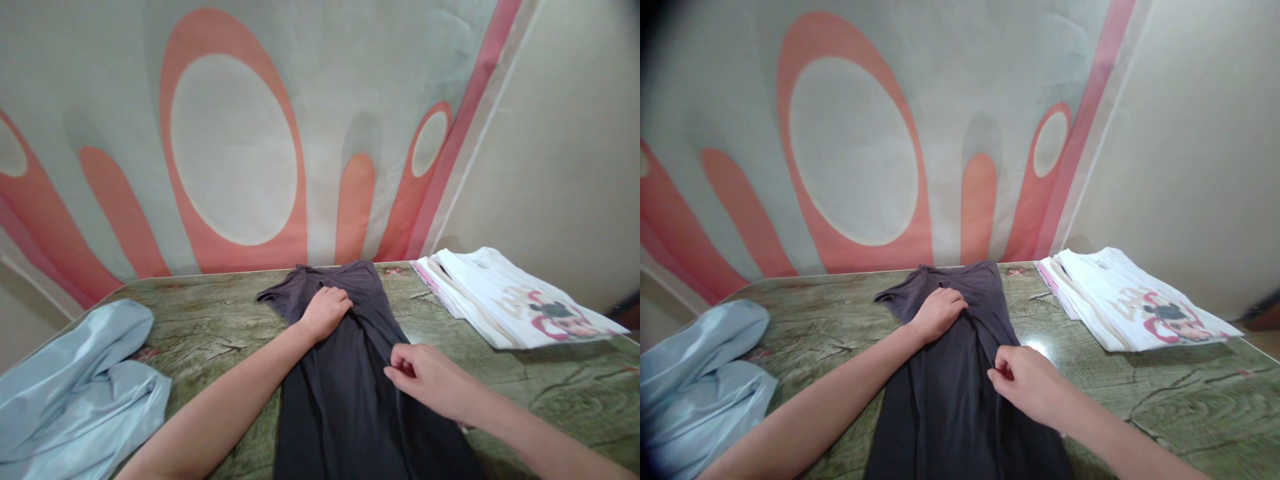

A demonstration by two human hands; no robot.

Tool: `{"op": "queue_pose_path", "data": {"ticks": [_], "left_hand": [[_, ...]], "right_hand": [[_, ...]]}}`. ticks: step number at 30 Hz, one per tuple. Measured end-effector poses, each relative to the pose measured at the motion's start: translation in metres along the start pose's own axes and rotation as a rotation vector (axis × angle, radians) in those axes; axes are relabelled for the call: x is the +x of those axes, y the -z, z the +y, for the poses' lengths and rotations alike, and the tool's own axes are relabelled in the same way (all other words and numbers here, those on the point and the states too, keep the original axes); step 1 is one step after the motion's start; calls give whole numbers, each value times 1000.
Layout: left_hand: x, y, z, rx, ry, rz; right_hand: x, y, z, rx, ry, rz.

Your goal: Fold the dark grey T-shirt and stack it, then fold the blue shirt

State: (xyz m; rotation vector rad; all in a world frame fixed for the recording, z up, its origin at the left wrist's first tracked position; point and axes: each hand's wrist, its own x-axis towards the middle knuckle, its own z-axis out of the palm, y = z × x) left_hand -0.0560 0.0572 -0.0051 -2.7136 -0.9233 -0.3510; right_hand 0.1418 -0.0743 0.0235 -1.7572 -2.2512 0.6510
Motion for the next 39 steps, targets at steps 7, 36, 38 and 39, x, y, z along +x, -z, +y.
{"op": "queue_pose_path", "data": {"ticks": [7, 36, 38, 39], "left_hand": [[0, 4, 0, -3, 41, 1], [-4, 22, 17, -336, 64, -222], [-4, 21, 17, -347, 48, -223], [-4, 21, 18, -350, 45, -219]], "right_hand": [[0, -9, 3, 207, 48, -142], [20, 13, 47, -186, 166, 225], [14, 6, 29, -97, 168, 204], [10, 1, 20, -54, 159, 181]]}}
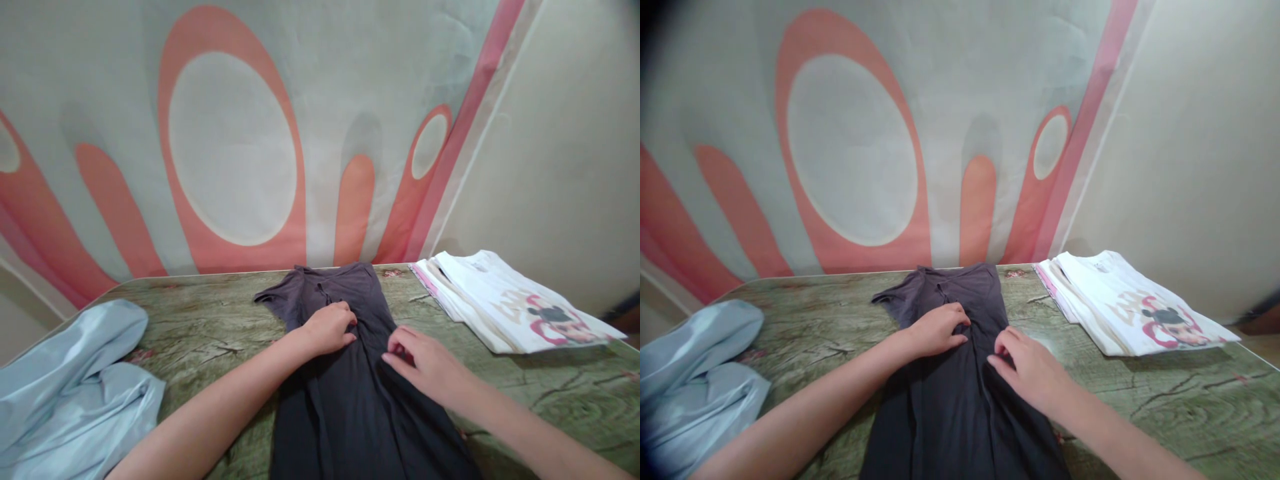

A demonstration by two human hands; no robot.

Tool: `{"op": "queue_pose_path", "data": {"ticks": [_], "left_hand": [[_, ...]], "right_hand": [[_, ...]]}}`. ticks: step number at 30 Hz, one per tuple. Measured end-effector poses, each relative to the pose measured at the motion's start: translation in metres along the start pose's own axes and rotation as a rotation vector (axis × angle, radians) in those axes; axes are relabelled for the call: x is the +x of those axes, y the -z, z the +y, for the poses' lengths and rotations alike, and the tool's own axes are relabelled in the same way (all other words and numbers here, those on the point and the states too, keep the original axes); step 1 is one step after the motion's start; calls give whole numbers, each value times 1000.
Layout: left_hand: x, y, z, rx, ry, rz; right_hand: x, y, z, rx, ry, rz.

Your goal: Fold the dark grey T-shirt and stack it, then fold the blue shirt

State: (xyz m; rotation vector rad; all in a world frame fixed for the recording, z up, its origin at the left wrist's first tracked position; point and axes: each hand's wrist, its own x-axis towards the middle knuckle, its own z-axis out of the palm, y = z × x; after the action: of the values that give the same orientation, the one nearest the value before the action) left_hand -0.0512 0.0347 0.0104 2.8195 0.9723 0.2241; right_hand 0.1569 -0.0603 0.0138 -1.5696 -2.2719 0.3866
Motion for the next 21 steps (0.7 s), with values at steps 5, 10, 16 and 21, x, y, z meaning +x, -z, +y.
{"op": "queue_pose_path", "data": {"ticks": [5, 10, 16, 21], "left_hand": [[-1, 4, 5, 12, -24, -20], [-11, 16, 27, 63, -42, -164], [-21, 6, 53, 126, 17, -193], [-21, -10, 65, 184, 119, -157]], "right_hand": [[-8, -24, -30, -37, -93, -32], [-3, -24, -21, -11, -130, -68], [-4, -7, -14, 303, -148, 18], [-8, -4, -15, 368, -152, 114]]}}
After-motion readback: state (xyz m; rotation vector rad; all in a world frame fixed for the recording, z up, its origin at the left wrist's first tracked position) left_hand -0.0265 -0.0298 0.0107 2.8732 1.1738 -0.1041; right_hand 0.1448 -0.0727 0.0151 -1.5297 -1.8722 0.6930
